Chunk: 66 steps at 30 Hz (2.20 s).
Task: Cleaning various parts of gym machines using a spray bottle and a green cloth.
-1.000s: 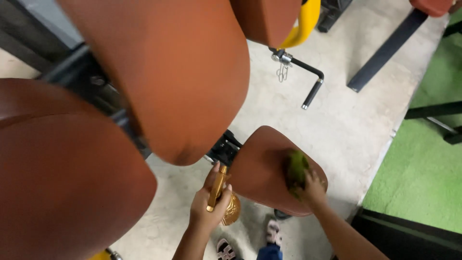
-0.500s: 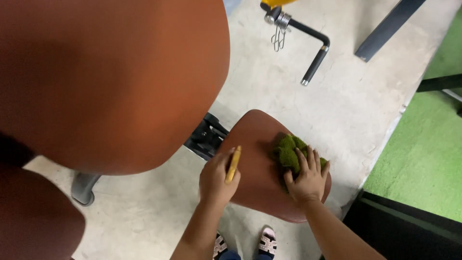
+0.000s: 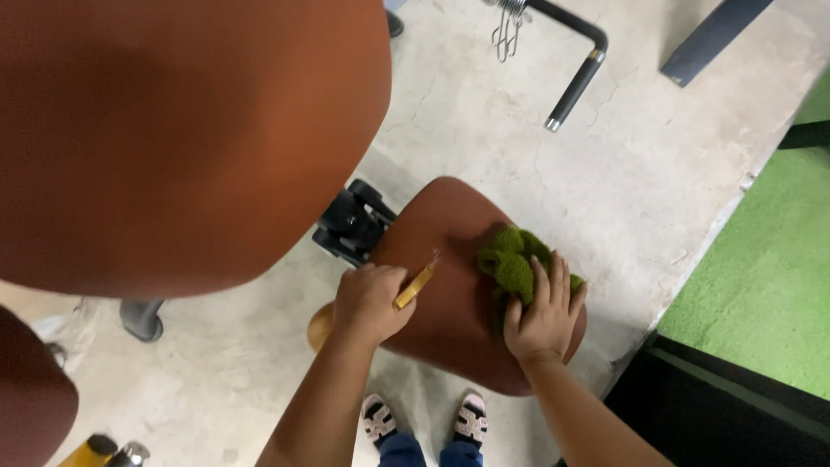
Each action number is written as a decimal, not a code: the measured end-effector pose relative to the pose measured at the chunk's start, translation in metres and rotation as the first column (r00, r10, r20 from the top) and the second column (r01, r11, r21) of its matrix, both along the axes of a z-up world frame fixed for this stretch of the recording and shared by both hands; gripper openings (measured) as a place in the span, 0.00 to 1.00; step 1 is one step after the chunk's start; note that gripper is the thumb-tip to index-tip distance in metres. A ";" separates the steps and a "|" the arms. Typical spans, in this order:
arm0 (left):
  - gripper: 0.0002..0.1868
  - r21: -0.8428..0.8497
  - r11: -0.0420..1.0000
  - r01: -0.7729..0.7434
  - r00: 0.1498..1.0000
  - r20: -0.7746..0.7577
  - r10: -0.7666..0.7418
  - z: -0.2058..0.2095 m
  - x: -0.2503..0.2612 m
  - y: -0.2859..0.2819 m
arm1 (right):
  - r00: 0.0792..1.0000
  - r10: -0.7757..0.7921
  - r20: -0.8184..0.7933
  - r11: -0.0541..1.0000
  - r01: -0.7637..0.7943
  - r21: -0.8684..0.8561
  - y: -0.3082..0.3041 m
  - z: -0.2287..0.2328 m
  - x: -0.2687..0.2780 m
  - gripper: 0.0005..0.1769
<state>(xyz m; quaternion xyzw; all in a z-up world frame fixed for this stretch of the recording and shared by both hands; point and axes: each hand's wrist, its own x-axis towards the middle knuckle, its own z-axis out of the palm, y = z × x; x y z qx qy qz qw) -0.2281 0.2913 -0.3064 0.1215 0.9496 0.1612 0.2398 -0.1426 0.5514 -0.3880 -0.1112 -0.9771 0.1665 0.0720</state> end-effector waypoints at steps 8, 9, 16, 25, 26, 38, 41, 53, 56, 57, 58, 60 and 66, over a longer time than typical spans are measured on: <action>0.25 -0.018 0.996 0.091 0.993 -0.067 -0.092 -0.006 0.021 -0.001 | 0.999 0.034 0.015 0.999 -0.034 -0.003 0.003 -0.001 0.004 0.43; 0.25 -0.036 0.997 0.070 0.997 -0.021 -0.071 -0.001 0.019 -0.002 | 0.998 0.036 0.048 0.999 -0.037 0.020 0.003 -0.001 0.000 0.43; 0.38 0.017 0.999 0.045 0.942 0.333 -0.048 -0.048 0.034 -0.029 | 0.946 0.123 0.301 0.976 -0.169 0.135 -0.021 0.023 -0.060 0.48; 0.31 -0.016 1.000 -0.005 0.854 0.520 0.013 -0.038 0.014 -0.025 | 0.509 0.658 0.555 0.631 -0.775 -0.038 -0.118 0.008 -0.186 0.39; 0.29 0.007 1.000 -0.015 0.850 0.526 0.009 -0.042 0.017 -0.025 | 0.575 0.554 0.602 0.688 -0.724 0.060 -0.118 -0.001 -0.192 0.38; 0.34 -0.130 0.991 0.013 0.799 0.597 0.068 -0.024 0.003 -0.022 | 0.753 -0.129 0.646 0.990 0.136 0.039 0.022 0.031 -0.117 0.35; 0.33 -0.115 0.992 0.043 0.858 0.513 0.022 -0.041 0.015 -0.027 | 0.856 -0.128 0.500 0.978 0.025 0.208 0.052 0.027 -0.025 0.33; 0.30 0.074 0.996 -0.041 0.933 0.358 0.011 -0.088 0.025 -0.051 | 0.755 0.550 0.356 0.835 -0.490 -0.250 -0.084 0.049 -0.031 0.42; 0.36 0.045 0.994 -0.095 0.927 0.369 0.072 -0.085 0.029 -0.050 | 0.727 0.472 0.499 0.881 -0.398 -0.254 -0.074 0.025 -0.072 0.39; 0.40 -0.032 0.992 -0.125 0.905 0.407 0.127 -0.079 0.024 -0.046 | 0.737 0.340 0.585 0.940 -0.243 -0.239 -0.067 0.013 -0.090 0.39; 0.40 -0.027 0.991 -0.129 0.905 0.405 0.129 -0.082 0.022 -0.045 | 0.737 0.340 0.584 0.940 -0.248 -0.234 -0.046 0.003 -0.094 0.39; 0.41 0.001 0.993 -0.115 0.910 0.401 0.104 -0.085 0.015 -0.046 | 0.868 0.138 0.477 0.986 -0.164 0.013 -0.007 -0.016 -0.100 0.32; 0.42 0.036 0.992 -0.121 0.920 0.380 0.099 -0.105 0.028 -0.051 | 0.974 0.215 0.066 0.959 -0.223 0.175 0.039 0.035 0.003 0.24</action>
